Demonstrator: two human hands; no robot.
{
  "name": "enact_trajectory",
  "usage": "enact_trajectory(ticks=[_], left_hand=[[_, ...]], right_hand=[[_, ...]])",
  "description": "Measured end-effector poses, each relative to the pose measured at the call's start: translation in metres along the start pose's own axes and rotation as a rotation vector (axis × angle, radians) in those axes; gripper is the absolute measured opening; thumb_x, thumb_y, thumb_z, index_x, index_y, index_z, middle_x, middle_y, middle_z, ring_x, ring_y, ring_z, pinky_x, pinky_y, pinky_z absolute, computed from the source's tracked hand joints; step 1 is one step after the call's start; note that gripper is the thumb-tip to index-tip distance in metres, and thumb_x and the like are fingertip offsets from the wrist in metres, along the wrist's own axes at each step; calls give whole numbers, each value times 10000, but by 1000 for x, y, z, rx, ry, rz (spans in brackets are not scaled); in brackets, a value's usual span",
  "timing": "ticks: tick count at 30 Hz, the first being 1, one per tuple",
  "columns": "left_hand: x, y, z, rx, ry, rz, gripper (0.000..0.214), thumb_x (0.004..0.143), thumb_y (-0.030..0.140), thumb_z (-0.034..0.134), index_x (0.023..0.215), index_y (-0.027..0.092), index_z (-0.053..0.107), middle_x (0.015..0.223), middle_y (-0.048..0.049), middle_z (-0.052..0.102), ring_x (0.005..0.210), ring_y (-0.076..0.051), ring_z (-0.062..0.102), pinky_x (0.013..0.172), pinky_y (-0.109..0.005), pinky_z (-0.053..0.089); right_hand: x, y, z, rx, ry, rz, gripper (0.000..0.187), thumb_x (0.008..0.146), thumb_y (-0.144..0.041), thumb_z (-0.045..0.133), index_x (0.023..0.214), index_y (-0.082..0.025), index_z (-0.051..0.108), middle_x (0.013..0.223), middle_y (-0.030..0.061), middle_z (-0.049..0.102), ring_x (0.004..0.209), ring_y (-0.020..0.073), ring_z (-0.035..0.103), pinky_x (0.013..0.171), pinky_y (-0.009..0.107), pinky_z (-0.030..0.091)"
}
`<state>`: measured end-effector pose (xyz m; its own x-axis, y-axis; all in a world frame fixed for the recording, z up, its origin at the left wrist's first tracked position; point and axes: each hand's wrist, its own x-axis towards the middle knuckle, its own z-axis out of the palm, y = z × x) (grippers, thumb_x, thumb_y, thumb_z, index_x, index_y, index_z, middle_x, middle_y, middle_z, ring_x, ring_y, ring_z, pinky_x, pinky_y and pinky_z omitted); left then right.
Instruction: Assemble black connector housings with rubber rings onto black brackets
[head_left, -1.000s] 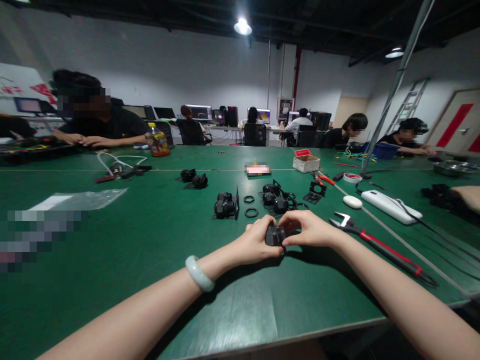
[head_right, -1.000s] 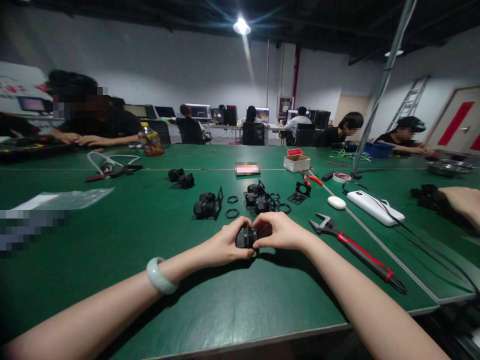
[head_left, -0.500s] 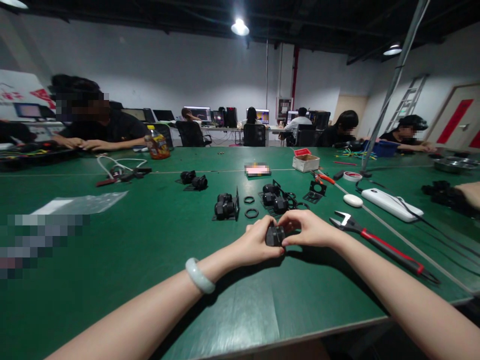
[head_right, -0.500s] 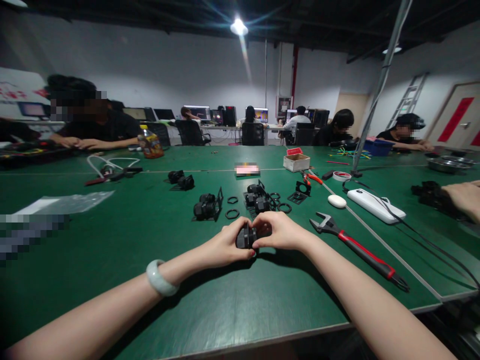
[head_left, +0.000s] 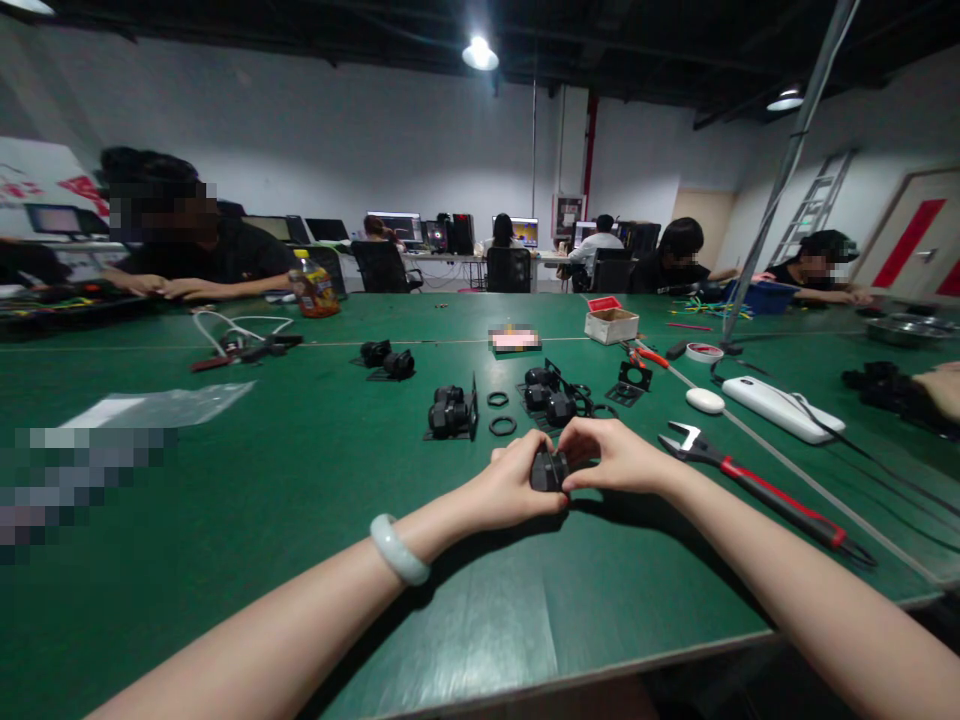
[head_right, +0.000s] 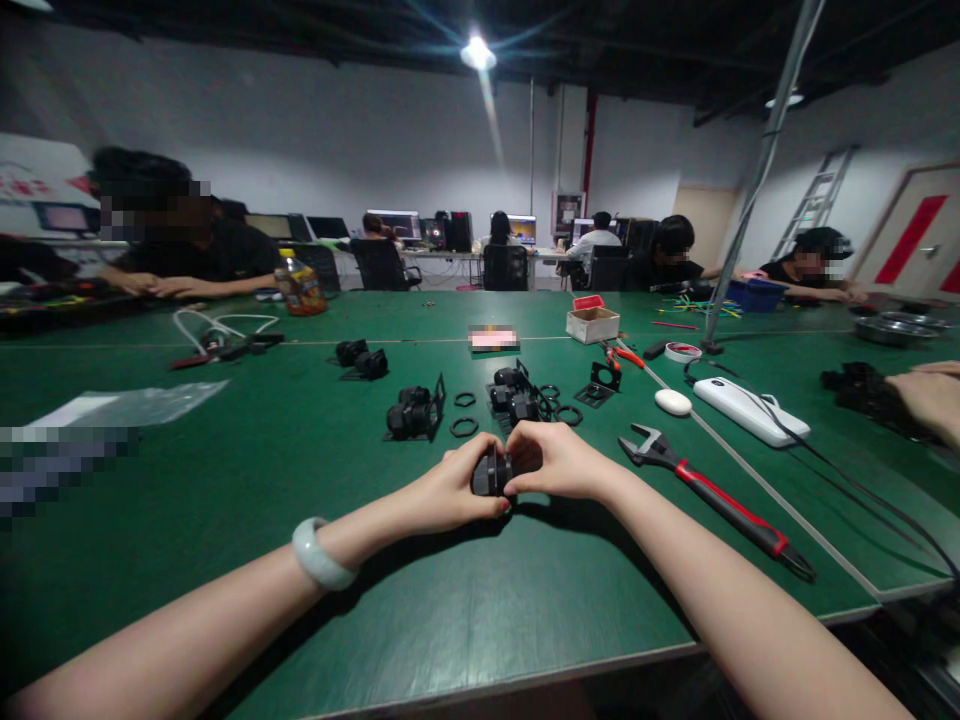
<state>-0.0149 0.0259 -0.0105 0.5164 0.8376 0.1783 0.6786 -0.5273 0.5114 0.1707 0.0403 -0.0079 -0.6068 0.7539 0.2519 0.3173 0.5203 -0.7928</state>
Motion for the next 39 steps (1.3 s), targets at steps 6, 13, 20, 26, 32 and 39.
enact_trajectory(ticks=[6,13,20,26,32,39], left_hand=[[0,0,0,0,4,3,439,572,396,607,929,203,441,829,3,502,758,-178,472,641,-259,363],[0,-2,1,0,-6,8,450,579,413,601,942,206,434,846,-2,502,773,-187,467,648,-269,363],[0,-2,0,-16,-5,19,446,580,417,602,933,202,436,841,0,500,760,-180,465,630,-257,353],[1,-3,0,-23,6,21,457,574,421,604,937,196,441,826,3,498,751,-173,462,632,-254,350],[1,-4,2,-12,4,12,458,570,408,610,941,204,435,832,5,493,754,-173,460,630,-251,347],[2,-3,2,-6,-3,0,446,569,394,612,933,205,436,813,7,484,732,-165,451,623,-250,342]], right_hand=[[0,0,-1,11,-5,-1,343,554,-242,676,845,-155,514,818,24,591,751,149,576,697,285,466],[1,3,1,20,5,1,342,551,-257,677,837,-152,522,819,19,579,742,147,573,675,275,468],[0,-4,-2,-169,49,-96,308,554,-241,674,818,-155,544,816,21,576,737,142,559,666,268,456],[-1,-7,-3,-241,63,-124,304,562,-237,670,834,-155,564,814,25,592,733,140,556,650,253,449],[-2,-6,-4,-209,40,-70,300,591,-298,650,850,-156,596,796,27,626,734,144,575,660,254,446],[-1,-3,-5,-214,11,-25,326,636,-337,618,905,-153,608,835,47,643,737,148,583,647,242,445]])
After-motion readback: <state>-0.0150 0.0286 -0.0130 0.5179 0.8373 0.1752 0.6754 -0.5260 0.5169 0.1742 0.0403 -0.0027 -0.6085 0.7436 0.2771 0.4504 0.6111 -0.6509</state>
